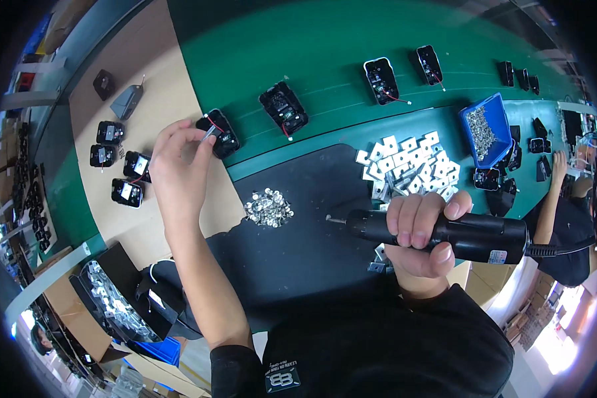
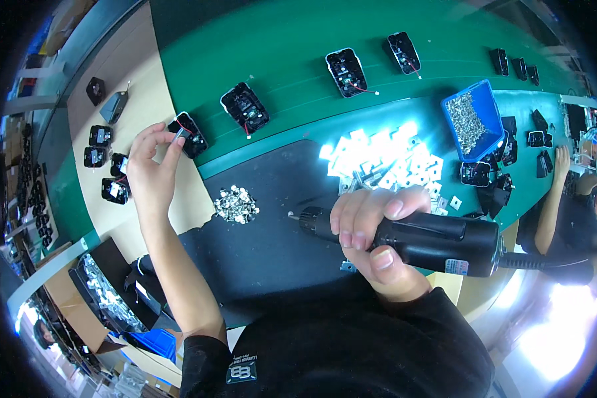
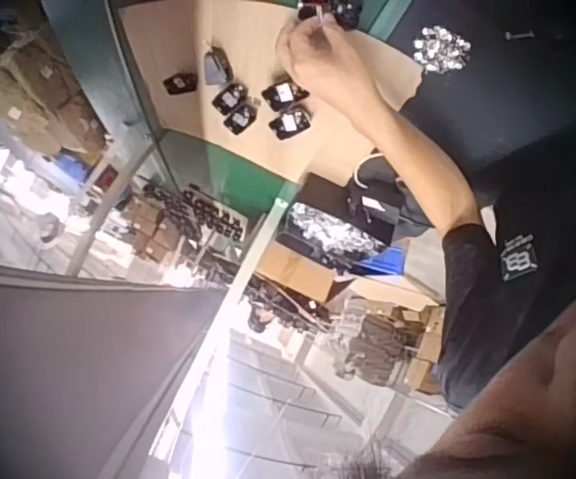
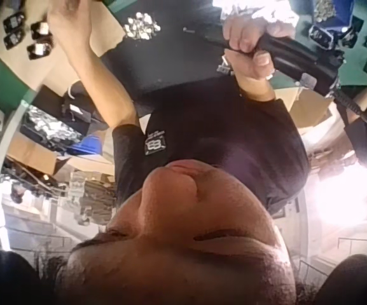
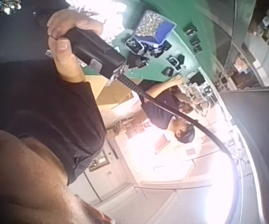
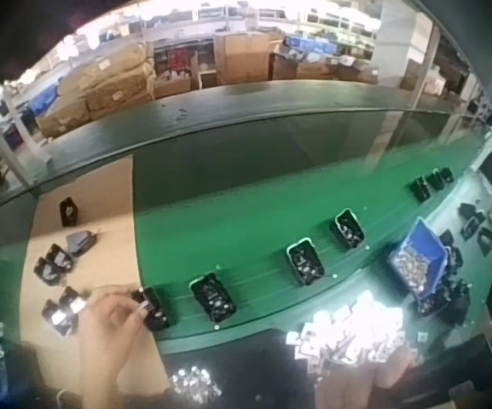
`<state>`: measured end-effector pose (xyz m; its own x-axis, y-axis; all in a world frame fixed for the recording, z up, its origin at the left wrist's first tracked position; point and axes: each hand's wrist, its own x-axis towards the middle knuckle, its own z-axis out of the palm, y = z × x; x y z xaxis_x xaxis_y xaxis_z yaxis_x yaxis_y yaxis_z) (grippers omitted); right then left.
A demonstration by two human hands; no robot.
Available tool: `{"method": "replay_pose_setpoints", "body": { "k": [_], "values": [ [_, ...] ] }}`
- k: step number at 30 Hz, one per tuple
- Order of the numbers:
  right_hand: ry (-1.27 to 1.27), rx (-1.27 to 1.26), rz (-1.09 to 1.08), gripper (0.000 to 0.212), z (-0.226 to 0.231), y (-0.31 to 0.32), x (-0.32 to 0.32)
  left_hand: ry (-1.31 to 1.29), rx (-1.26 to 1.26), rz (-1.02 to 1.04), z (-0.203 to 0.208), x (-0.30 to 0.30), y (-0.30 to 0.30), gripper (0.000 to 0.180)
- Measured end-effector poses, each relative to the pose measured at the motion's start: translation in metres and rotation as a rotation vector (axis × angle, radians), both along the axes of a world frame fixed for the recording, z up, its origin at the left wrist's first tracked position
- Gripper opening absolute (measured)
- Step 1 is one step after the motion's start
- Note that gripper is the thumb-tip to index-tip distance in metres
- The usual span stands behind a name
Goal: The person uses a handheld electric screwdriver to fasten screws into small black electronic devices on a green workbench. They repeatedly pick up devices, secure them with screws, and place the finished units onto a cardboard sheet. The workspace contains piles of screws and white plastic components.
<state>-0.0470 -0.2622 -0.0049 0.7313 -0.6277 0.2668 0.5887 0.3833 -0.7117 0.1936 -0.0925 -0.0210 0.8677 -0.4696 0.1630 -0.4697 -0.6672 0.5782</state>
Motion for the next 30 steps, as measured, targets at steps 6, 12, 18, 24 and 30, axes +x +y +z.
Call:
{"method": "replay_pose_setpoints", "body": {
  "k": [6, 12, 18, 24, 30],
  "values": [
    [0.018, 0.029, 0.035, 0.04, 0.001, -0.002, -0.002, 0.107, -0.006, 0.04, -0.014, 0.004, -0.011, 0.017],
    [0.01, 0.032, 0.085, 0.039, 0.0, -0.001, -0.001, 0.128, -0.023, 0.087, -0.012, 0.008, -0.018, 0.024],
    [-0.017, 0.03, 0.078, 0.039, 0.001, -0.001, -0.003, -0.069, -0.001, 0.029, 0.039, -0.031, 0.017, 0.024],
    [-0.058, 0.053, 0.059, 0.038, -0.004, 0.009, 0.001, 0.182, 0.074, -0.085, 0.038, -0.124, 0.075, 0.026],
    [-0.103, 0.065, 0.169, 0.036, 0.006, 0.026, -0.001, 0.336, -0.115, 0.006, 0.014, -0.151, 0.084, 0.038]
  ]
}}
